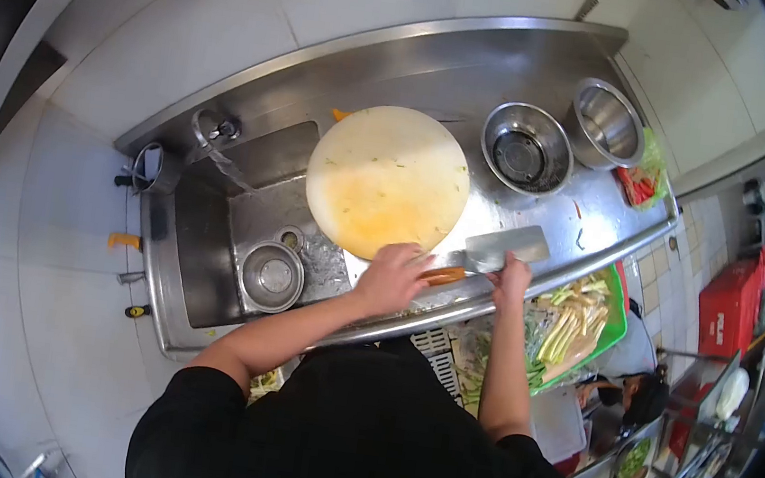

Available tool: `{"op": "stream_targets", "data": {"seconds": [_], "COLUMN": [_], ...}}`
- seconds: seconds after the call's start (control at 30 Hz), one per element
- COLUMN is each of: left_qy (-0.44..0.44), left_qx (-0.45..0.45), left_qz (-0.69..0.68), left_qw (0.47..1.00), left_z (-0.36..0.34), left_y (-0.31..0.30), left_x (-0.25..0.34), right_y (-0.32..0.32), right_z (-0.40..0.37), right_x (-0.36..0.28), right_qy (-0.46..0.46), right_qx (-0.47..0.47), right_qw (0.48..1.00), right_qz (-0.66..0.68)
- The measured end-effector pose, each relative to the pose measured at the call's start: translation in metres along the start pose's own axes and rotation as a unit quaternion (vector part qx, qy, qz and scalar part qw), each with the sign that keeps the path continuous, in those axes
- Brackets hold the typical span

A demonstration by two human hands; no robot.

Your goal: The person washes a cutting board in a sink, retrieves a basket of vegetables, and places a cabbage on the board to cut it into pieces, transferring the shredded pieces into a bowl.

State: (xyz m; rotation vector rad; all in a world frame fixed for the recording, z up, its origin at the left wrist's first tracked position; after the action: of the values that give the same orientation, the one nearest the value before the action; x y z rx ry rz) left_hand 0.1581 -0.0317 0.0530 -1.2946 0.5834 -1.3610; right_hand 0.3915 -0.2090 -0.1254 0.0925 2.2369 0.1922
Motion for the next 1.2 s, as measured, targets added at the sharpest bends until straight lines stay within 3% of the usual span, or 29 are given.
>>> {"op": "stream_targets", "data": {"seconds": [0.03, 0.1, 0.17, 0.23, 0.33, 0.4, 0.43, 0.5, 0.53, 0.63, 0.73, 0.83, 1.03, 1.2], "left_qy": [-0.031, -0.101, -0.151, -0.168, -0.238, -0.166, -0.134, -0.095, -0.07, 0.031, -0.076, -0.1, -0.183, -0.24], "left_qx": [0.023, 0.085, 0.151, 0.158, 0.081, 0.034, -0.006, -0.124, -0.182, -0.243, -0.28, -0.239, -0.249, -0.158], "left_qz": [-0.011, 0.075, 0.184, 0.268, 0.429, 0.487, 0.502, 0.478, 0.46, 0.443, 0.369, 0.375, 0.374, 0.359], "left_qw": [0.999, 0.988, 0.959, 0.935, 0.868, 0.857, 0.854, 0.865, 0.866, 0.862, 0.883, 0.89, 0.875, 0.888], "left_z": [-0.014, -0.041, -0.057, -0.057, -0.056, -0.049, -0.046, -0.043, -0.039, -0.027, -0.005, 0.021, 0.045, 0.053], "left_y": [-0.005, -0.033, -0.094, -0.166, -0.231, -0.253, -0.254, -0.254, -0.249, -0.233, -0.232, -0.22, -0.205, -0.223], "left_x": [-0.031, -0.108, -0.177, -0.226, -0.309, -0.347, -0.364, -0.385, -0.391, -0.405, -0.412, -0.413, -0.429, -0.442], "right_y": [-0.004, -0.008, -0.01, -0.008, 0.008, 0.006, 0.007, 0.048, 0.073, 0.16, 0.203, 0.219, 0.261, 0.304], "right_z": [0.005, 0.046, 0.084, 0.096, 0.108, 0.123, 0.103, 0.02, 0.018, -0.013, -0.011, -0.036, -0.089, -0.098], "right_x": [-0.013, -0.015, -0.015, -0.014, -0.017, -0.005, -0.033, -0.091, -0.082, -0.041, -0.009, 0.008, 0.044, 0.065], "right_qy": [-0.003, -0.003, -0.001, -0.018, -0.043, -0.012, -0.144, -0.397, -0.344, -0.359, -0.392, -0.376, -0.39, -0.398], "right_qx": [0.021, -0.023, -0.029, -0.029, -0.035, -0.045, 0.021, 0.139, 0.026, -0.16, -0.147, -0.173, -0.111, -0.091], "right_qw": [1.0, 0.999, 0.997, 0.993, 0.983, 0.966, 0.921, 0.734, 0.812, 0.876, 0.866, 0.872, 0.881, 0.878], "right_qz": [-0.01, -0.024, -0.075, -0.114, -0.178, -0.254, -0.363, -0.533, -0.471, -0.281, -0.273, -0.261, -0.244, -0.248]}}
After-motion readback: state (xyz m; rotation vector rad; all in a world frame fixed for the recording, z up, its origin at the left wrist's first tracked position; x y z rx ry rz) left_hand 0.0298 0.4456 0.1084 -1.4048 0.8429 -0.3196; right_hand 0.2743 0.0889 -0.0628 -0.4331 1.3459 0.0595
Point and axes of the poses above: each hand's wrist, its own z-axis towards the middle knuckle, its own y-axis out of the palm, x = y × z, the point moved 10 cm from there along z, towards the middle knuckle, and after that the axes turned 12 degrees about z, right-handed, at the moved point
